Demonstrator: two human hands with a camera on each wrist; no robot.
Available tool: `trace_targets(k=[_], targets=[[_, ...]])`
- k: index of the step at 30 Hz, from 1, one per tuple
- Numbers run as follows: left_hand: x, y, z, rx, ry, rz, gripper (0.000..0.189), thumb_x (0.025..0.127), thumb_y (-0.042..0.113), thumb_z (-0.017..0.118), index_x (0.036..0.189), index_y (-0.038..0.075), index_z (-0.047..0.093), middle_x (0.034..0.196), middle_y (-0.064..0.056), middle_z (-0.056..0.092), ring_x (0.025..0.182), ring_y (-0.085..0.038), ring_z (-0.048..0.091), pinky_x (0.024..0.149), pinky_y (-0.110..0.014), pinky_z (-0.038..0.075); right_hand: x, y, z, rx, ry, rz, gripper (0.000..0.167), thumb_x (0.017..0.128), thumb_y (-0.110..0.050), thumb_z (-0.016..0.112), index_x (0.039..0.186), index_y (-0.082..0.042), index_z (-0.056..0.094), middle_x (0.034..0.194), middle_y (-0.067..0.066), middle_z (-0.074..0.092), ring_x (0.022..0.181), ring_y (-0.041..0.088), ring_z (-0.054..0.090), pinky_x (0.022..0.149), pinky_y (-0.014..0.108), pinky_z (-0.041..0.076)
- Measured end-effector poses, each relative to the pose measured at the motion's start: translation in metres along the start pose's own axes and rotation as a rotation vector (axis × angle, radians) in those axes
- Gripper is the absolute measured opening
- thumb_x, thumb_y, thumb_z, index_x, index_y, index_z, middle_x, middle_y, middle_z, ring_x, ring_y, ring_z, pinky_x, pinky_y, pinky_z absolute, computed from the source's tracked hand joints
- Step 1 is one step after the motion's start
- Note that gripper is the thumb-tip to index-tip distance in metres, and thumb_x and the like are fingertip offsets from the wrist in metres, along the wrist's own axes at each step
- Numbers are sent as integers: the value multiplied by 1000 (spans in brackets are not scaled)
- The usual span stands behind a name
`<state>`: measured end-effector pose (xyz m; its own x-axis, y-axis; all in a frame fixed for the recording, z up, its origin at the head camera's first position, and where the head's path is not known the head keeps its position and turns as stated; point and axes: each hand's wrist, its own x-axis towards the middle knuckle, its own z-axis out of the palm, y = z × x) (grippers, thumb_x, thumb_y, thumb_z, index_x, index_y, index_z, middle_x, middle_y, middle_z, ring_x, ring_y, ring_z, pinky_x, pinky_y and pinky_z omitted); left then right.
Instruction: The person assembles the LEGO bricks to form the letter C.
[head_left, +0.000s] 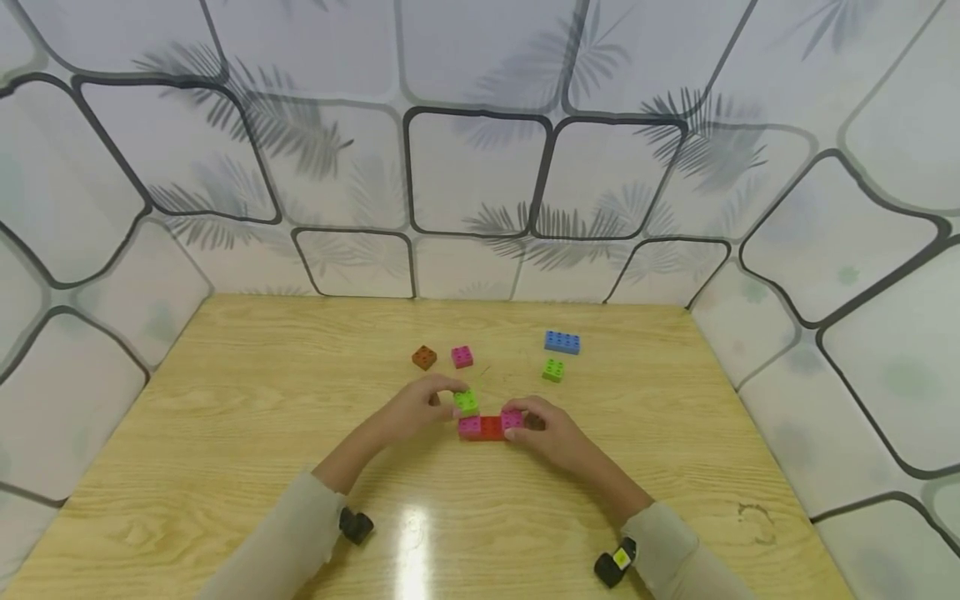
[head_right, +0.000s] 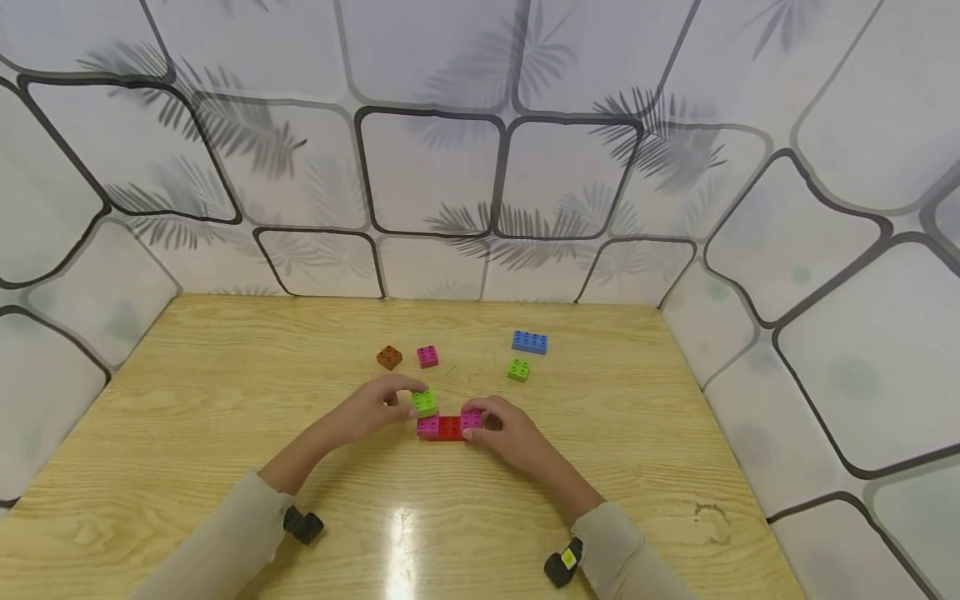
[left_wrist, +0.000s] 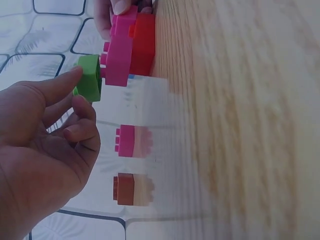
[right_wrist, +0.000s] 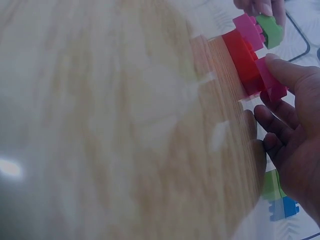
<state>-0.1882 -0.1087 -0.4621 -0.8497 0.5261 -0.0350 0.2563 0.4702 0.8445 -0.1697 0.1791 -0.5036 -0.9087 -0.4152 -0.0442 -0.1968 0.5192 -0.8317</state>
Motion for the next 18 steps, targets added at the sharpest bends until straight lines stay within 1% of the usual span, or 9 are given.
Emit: trace_targets(k=[3,7,14,18], targets=[[-5,2,2,2,-11,4,39,99,21,66,137,13,61,137,-6,58,83,-15,51,71,-27,48,0,1,0,0,2,3,33,95,-38,69,127,-32,64,117,-6,62,103,17,54,90,34,46],[-8,6,4,25,-20,8,38,100,20,65,137,15,61,134,-3,58,83,-15,52,70,-27,49,0,-1,0,12,2,1,34,95,-38,70,128,-30,64,117,-5,62,103,18,53,90,35,46],[-10,8,6,37,-47,3,39,99,18,65,138,17,60,138,-4,57,82,-15,53,68,-27,49,0,-1,0,24,-3,-1,34,95,-36,70,129,-28,64,119,-4,62,105,19,53,93,38,45],[-11,8,6,43,-53,7,40,99,18,66,138,17,60,136,-3,58,81,-15,52,68,-27,49,0,-1,-1,22,-4,-1,34,96,-35,70,129,-29,64,119,-4,62,105,19,52,93,38,45]])
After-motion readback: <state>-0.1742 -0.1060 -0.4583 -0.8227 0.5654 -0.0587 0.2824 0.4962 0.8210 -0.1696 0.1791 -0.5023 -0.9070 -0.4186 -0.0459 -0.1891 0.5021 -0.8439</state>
